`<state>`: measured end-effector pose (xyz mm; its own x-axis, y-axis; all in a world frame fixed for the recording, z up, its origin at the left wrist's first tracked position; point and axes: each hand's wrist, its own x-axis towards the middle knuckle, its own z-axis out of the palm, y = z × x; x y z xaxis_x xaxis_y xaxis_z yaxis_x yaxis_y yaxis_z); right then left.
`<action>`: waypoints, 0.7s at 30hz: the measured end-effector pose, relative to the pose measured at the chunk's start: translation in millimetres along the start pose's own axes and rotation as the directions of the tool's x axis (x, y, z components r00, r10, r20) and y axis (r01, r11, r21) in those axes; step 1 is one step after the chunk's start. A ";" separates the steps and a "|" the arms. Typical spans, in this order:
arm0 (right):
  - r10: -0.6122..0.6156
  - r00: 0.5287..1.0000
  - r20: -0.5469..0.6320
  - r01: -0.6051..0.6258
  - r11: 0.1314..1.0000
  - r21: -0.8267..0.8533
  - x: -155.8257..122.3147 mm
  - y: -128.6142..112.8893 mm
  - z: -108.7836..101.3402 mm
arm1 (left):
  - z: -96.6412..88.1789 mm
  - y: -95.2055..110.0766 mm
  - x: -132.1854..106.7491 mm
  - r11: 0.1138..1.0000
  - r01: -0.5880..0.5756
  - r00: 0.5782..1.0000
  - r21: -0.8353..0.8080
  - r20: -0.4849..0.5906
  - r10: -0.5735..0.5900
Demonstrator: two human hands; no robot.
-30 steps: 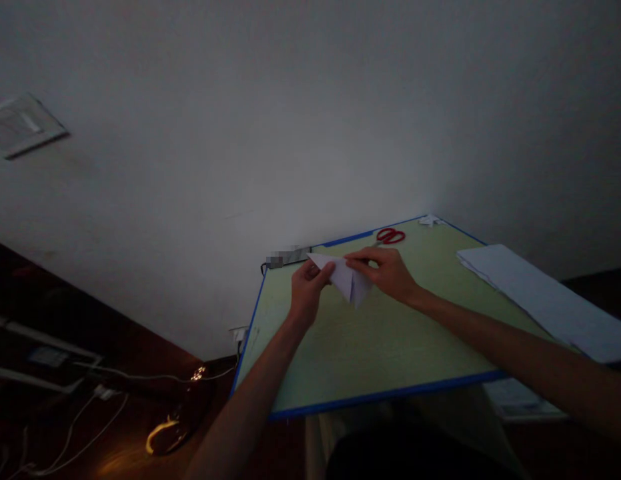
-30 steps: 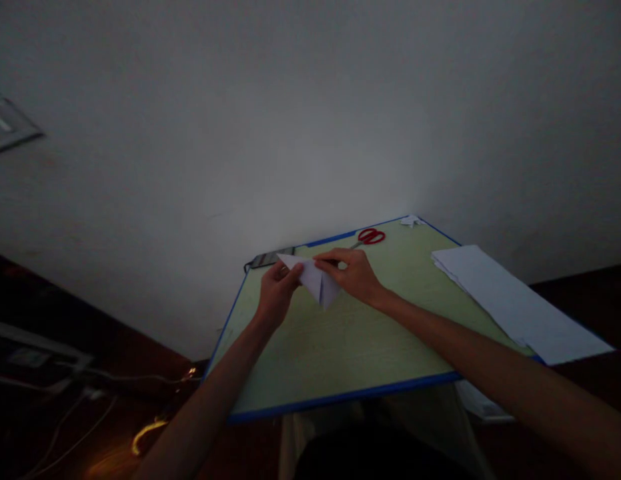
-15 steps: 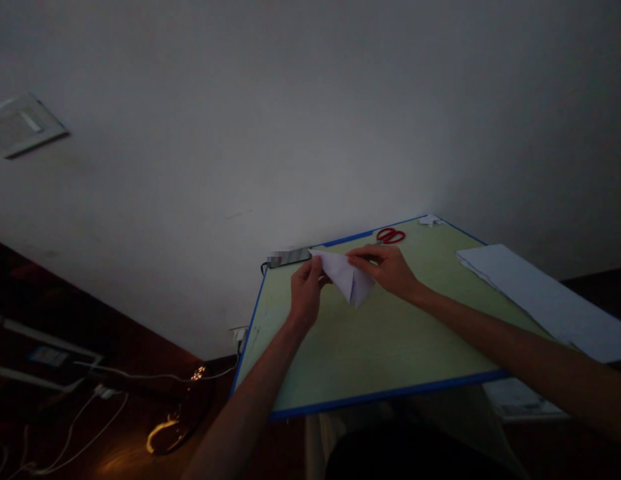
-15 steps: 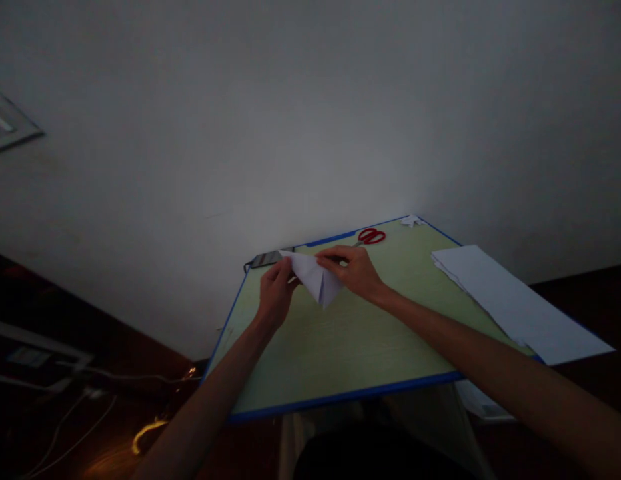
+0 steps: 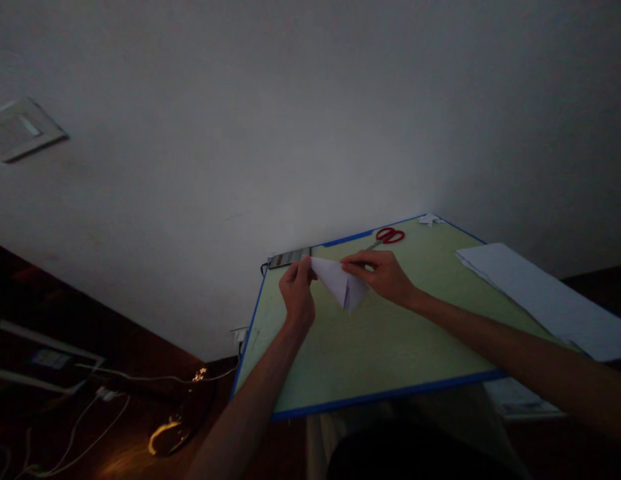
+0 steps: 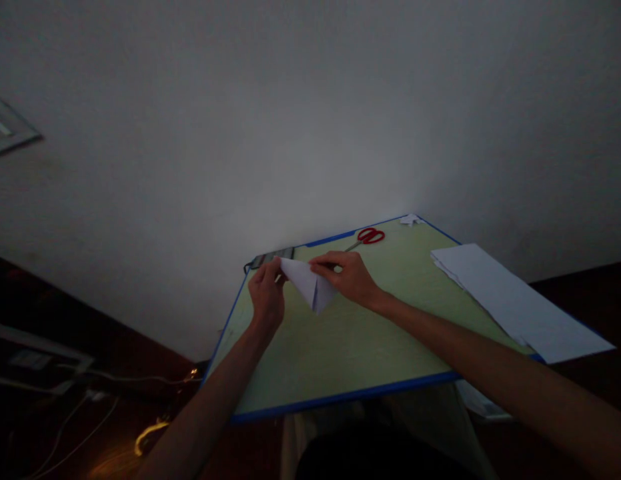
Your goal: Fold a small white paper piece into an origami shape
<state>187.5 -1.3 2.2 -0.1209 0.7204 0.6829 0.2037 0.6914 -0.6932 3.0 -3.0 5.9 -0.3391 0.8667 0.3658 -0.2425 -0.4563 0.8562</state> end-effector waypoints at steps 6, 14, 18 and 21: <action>0.002 1.000 -0.009 -0.002 1.000 0.010 -1.2 -2.1 1.3 | -1.3 3.4 5.3 0.996 0.063 0.997 -0.056 -0.042 -0.066; 0.112 0.988 -0.108 -0.102 0.990 0.101 1.8 3.7 -2.1 | -2.1 -3.6 0.3 0.985 0.157 0.961 0.077 0.219 -0.170; 0.120 0.985 -0.121 -0.110 0.990 0.085 2.9 2.9 -3.5 | -3.9 -10.4 -1.1 0.985 0.122 0.955 0.125 0.255 -0.151; 0.114 0.987 -0.115 -0.106 0.991 0.079 2.7 2.7 -2.8 | -3.7 -11.0 -1.2 0.987 0.072 0.970 0.142 0.221 -0.103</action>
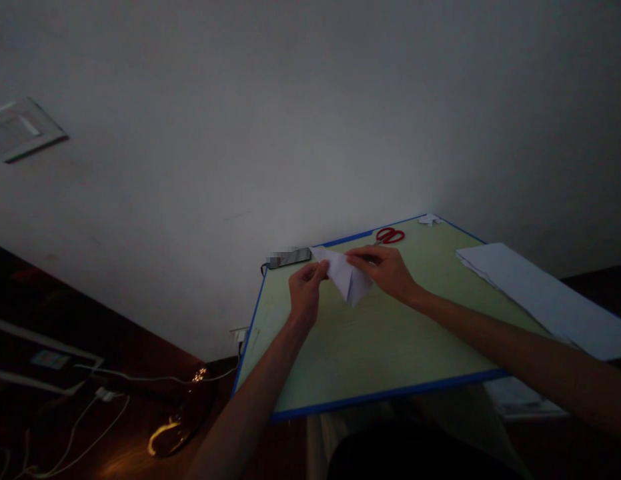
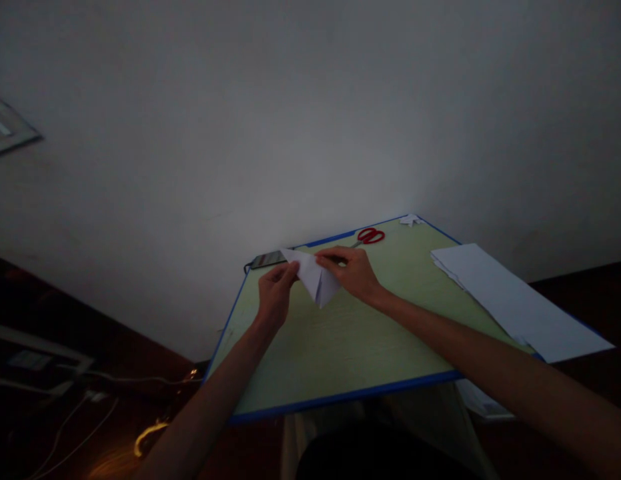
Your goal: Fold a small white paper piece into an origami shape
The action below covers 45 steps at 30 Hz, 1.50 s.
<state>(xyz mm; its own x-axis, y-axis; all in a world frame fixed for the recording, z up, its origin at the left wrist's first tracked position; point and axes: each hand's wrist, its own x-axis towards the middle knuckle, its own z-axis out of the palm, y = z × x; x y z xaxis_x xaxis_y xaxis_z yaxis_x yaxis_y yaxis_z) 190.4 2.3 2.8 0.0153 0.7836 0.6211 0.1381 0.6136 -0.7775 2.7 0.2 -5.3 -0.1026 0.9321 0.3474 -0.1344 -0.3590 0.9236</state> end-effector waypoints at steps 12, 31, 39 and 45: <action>-0.002 1.000 -0.021 0.002 1.000 -0.015 2.1 2.7 -2.8 | 1.5 1.6 -2.6 0.998 0.047 0.993 0.043 0.108 -0.051; 0.020 1.000 -0.012 -0.020 0.999 0.035 3.4 1.0 -1.7 | 5.3 4.1 -7.4 0.998 0.065 0.990 0.006 0.126 -0.065; 0.001 1.000 -0.028 0.000 0.999 0.048 3.0 0.7 -0.9 | 6.0 6.3 -7.4 0.999 0.041 0.993 -0.020 0.114 -0.039; 0.034 0.998 -0.061 -0.027 0.994 0.103 4.8 2.4 -2.8 | 5.1 6.2 -10.3 0.987 0.144 0.943 0.070 0.292 -0.159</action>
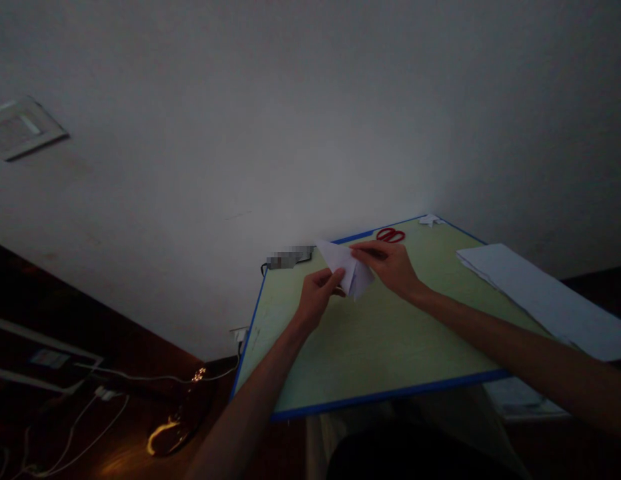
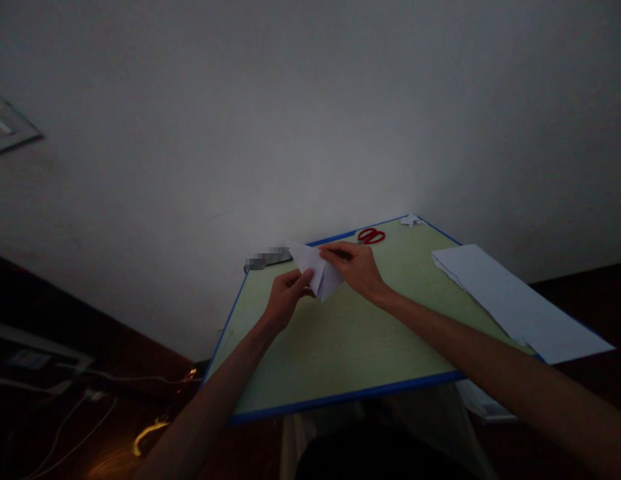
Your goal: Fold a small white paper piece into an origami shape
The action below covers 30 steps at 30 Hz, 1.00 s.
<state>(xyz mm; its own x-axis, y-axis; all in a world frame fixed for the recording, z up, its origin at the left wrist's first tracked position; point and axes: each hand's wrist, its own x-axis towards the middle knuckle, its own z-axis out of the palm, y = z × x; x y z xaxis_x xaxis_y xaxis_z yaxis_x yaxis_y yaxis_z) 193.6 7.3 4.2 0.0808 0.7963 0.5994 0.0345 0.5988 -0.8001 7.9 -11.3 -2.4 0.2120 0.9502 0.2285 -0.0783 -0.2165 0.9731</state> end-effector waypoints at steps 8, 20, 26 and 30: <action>-0.022 1.000 0.003 0.022 1.000 -0.022 0.0 1.8 -0.2 | 0.1 0.1 0.3 0.995 -0.033 0.998 0.096 -0.043 0.037; -0.020 0.998 -0.060 0.018 0.999 -0.028 4.3 4.1 -2.2 | 2.2 -1.0 -4.3 0.983 0.049 0.990 0.174 0.122 -0.071; -0.015 0.997 -0.069 0.014 1.000 -0.016 5.2 1.7 -2.1 | 2.8 1.1 -2.6 0.978 0.017 0.997 0.209 0.076 -0.034; -0.010 0.996 -0.093 0.007 1.000 -0.029 5.8 0.9 -2.3 | 3.6 1.2 -3.8 0.981 0.002 0.996 0.193 0.089 -0.020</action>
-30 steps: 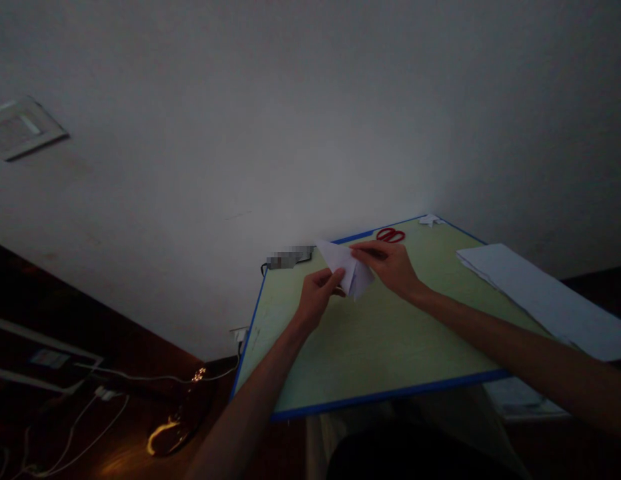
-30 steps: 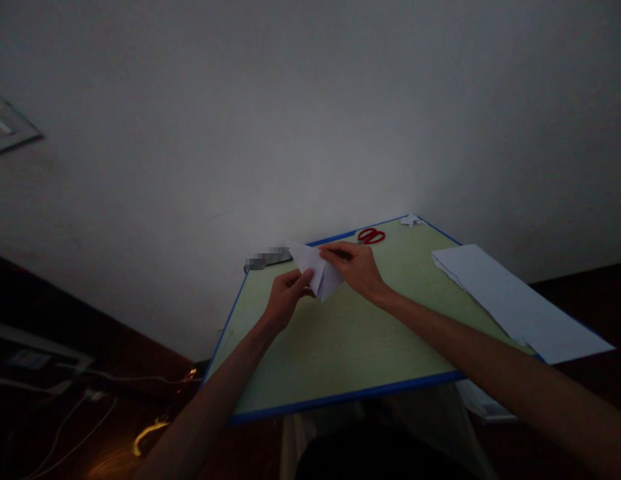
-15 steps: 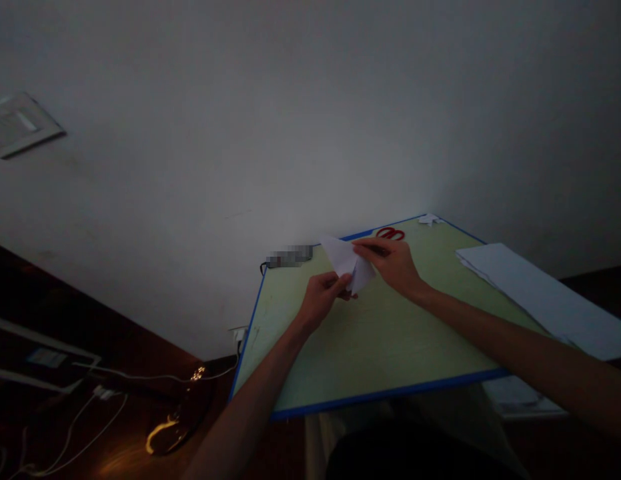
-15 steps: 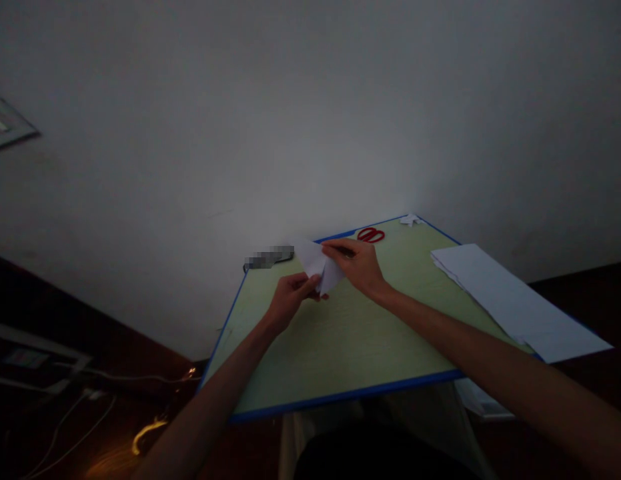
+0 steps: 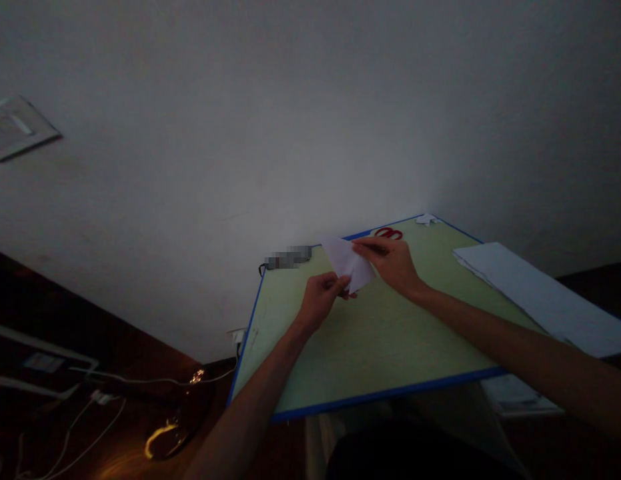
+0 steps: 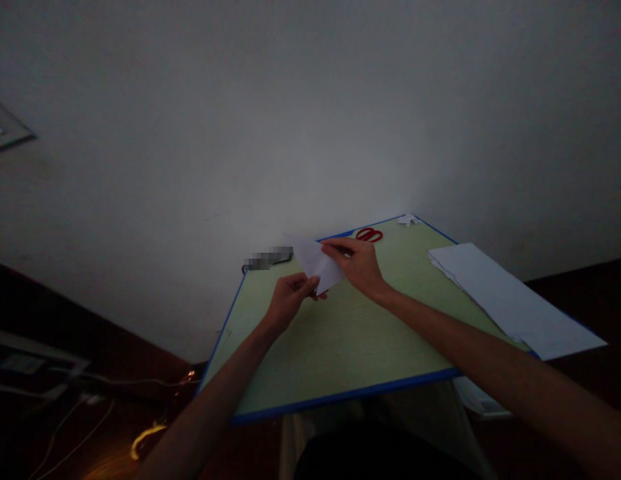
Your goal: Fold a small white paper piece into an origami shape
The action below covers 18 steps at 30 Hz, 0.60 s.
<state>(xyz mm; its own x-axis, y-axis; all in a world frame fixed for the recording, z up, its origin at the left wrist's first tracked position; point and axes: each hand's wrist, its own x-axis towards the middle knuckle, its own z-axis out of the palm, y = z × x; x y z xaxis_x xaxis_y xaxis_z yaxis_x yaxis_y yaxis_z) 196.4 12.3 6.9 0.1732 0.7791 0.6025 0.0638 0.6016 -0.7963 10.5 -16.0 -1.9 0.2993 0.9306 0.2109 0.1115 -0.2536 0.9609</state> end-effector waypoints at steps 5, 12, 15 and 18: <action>0.014 0.999 -0.039 -0.016 0.999 -0.030 2.5 1.1 -2.1 | 0.9 -3.5 -0.8 0.995 0.049 0.999 -0.089 0.023 -0.047; -0.007 0.997 -0.072 0.003 0.998 -0.055 5.3 -3.1 -6.2 | 6.4 -5.8 -2.3 0.944 0.146 0.989 -0.296 0.081 -0.127; 0.003 0.998 -0.068 -0.005 0.999 -0.033 5.7 -2.5 -5.5 | 7.0 -6.8 -2.7 0.929 0.159 0.987 -0.335 0.088 -0.137; 0.004 0.998 -0.069 -0.005 1.000 -0.021 5.7 -1.8 -4.6 | 6.2 -9.7 -1.6 0.929 0.158 0.987 -0.336 0.066 -0.144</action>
<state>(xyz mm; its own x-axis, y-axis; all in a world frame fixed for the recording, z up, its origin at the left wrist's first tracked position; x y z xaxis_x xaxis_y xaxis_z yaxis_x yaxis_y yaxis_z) 201.8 14.8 11.5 0.2404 0.7675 0.5943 0.0833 0.5936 -0.8004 14.8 -16.6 -12.7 0.3420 0.9379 0.0581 -0.1678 0.0001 0.9858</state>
